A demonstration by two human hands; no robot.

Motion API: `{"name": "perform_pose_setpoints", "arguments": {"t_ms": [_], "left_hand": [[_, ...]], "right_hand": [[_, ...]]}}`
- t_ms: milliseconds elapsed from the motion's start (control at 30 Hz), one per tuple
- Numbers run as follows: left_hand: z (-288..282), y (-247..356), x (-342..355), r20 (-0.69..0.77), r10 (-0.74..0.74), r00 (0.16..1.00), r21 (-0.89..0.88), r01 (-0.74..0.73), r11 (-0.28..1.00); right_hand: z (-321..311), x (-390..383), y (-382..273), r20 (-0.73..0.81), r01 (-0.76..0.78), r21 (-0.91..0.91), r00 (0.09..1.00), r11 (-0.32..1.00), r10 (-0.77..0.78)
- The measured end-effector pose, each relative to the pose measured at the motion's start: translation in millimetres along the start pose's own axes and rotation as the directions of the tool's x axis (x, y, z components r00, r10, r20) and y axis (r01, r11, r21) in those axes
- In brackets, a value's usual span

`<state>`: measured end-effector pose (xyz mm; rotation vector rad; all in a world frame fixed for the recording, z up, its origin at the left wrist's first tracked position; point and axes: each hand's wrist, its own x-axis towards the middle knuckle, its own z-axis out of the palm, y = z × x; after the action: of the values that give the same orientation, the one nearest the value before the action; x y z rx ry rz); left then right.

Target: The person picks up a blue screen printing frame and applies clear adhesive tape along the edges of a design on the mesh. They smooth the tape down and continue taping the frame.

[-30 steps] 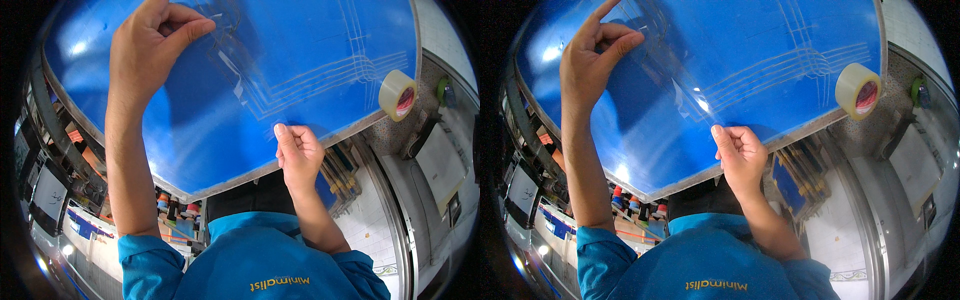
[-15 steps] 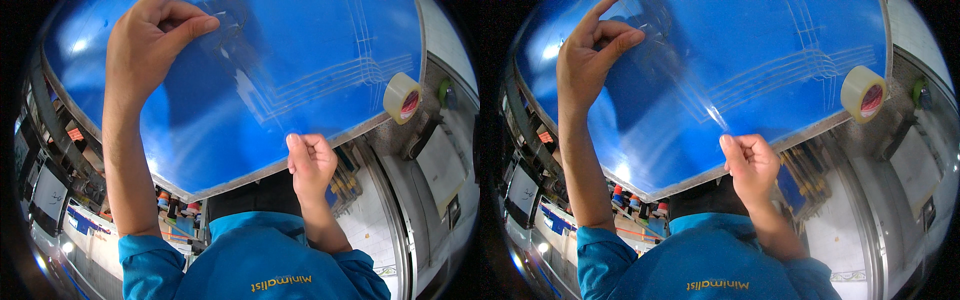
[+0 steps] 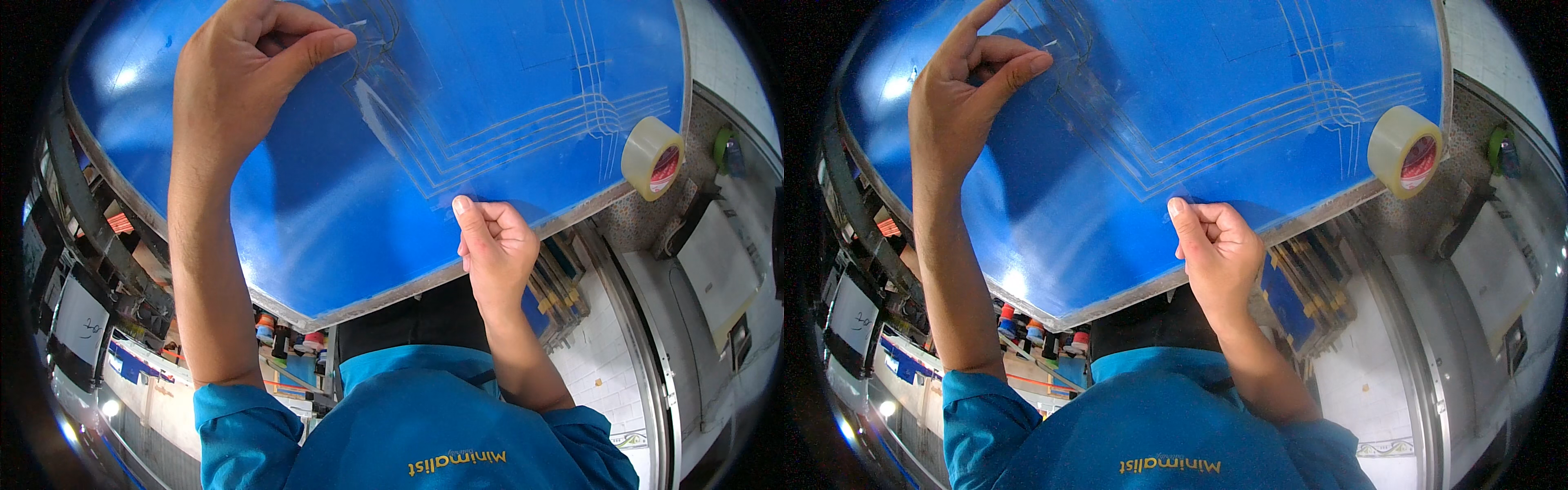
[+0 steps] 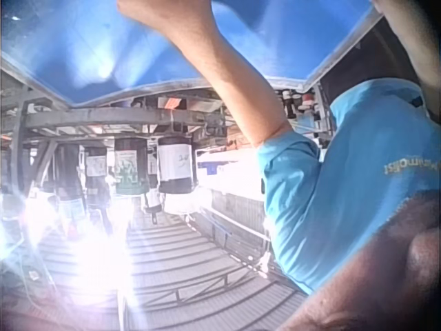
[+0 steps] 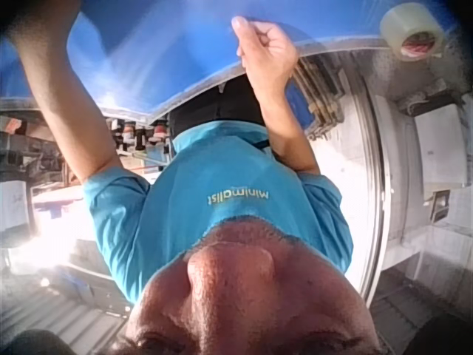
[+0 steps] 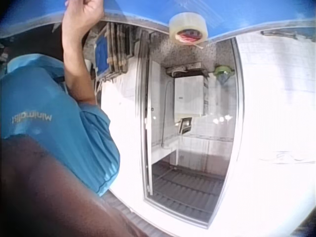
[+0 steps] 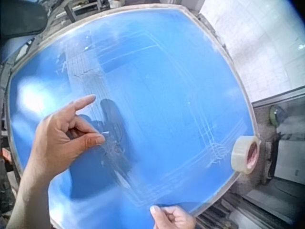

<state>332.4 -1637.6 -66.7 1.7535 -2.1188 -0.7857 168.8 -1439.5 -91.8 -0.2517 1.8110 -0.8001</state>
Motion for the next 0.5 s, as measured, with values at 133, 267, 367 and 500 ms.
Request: {"name": "perform_pose_setpoints", "arguments": {"t_ms": [133, 267, 367, 500], "left_hand": [[-1.1, 0.9, 1.4, 0.007, -0.006, 1.0, 0.005, 0.006, 1.0], [-0.9, 2.1, 2.0, 0.005, -0.008, 1.0, 0.008, 0.008, 1.0], [-2.3, 2.9, 3.9, 0.025, 0.001, 1.0, 0.022, -0.001, 1.0], [-3.1, 5.8, 4.1, 0.032, -0.019, 0.999, 0.03, 0.018, 0.999]], "right_hand": [[0.1, -0.2, 0.7, -0.006, -0.003, -0.019, 1.0, 1.0, 0.003], [0.0, 0.8, -1.7, 0.007, 0.0, -0.043, 1.0, 0.999, 0.001], [-0.3, 1.4, -2.0, 0.012, 0.0, -0.04, 1.0, 0.999, 0.001], [-0.5, 1.8, -1.5, 0.013, -0.003, -0.047, 1.0, 0.999, 0.004]]}}
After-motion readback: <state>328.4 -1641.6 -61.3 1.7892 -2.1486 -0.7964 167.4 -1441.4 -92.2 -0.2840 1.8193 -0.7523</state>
